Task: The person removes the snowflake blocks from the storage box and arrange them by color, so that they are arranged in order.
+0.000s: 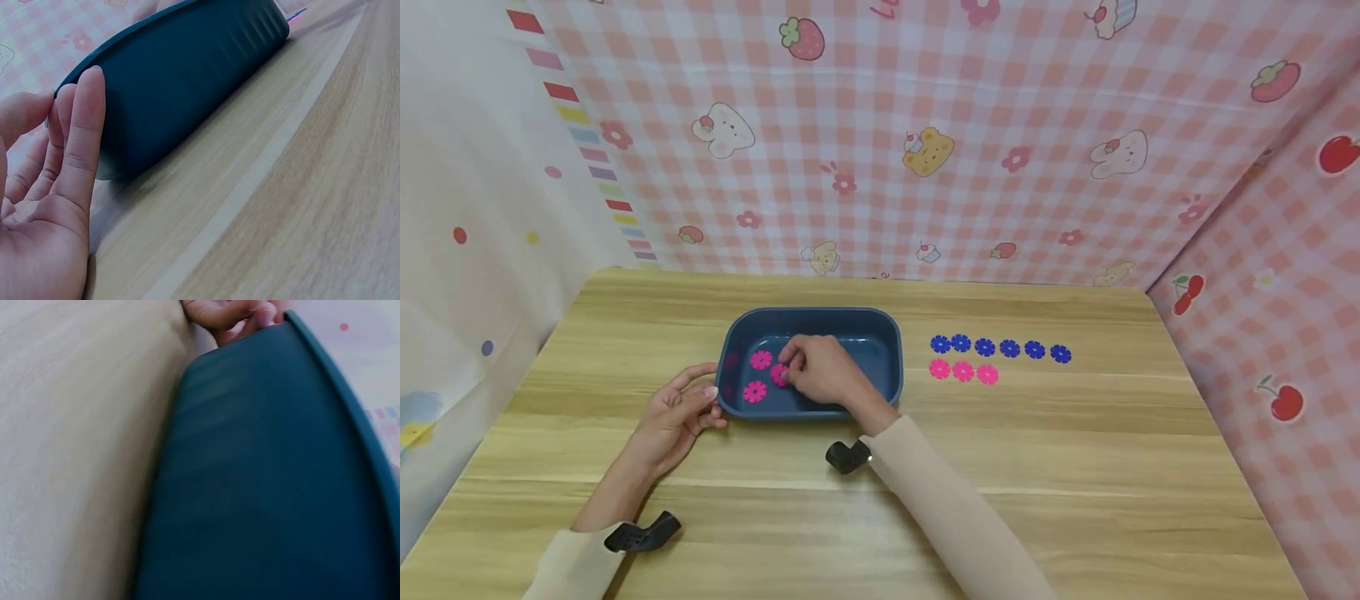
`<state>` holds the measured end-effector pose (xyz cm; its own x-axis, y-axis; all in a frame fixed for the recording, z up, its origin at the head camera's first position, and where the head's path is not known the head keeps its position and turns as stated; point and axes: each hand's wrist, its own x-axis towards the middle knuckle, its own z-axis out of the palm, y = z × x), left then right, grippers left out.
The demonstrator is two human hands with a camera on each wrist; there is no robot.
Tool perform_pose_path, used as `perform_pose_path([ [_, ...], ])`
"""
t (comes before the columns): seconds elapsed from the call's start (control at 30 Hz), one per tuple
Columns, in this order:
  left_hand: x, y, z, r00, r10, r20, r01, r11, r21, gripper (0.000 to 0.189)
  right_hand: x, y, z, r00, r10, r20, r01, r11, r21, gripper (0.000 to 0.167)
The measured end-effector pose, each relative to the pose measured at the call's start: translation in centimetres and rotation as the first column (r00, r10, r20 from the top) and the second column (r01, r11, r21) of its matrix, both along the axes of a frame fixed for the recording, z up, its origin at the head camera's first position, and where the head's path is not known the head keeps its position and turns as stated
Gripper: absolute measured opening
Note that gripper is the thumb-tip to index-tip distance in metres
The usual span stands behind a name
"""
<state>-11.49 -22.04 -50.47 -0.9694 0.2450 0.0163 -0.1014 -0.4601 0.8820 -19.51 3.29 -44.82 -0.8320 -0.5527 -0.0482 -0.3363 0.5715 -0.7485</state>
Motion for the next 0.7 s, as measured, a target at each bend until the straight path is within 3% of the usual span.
perform_pose_path([
  [0.7, 0.0, 0.0, 0.1, 1.0, 0.006, 0.006, -0.005, 1.0, -0.011, 0.032, 1.8, 4.0, 2.4, 0.999, -0.023, -0.038, 0.018, 0.993, -0.113, 0.004],
])
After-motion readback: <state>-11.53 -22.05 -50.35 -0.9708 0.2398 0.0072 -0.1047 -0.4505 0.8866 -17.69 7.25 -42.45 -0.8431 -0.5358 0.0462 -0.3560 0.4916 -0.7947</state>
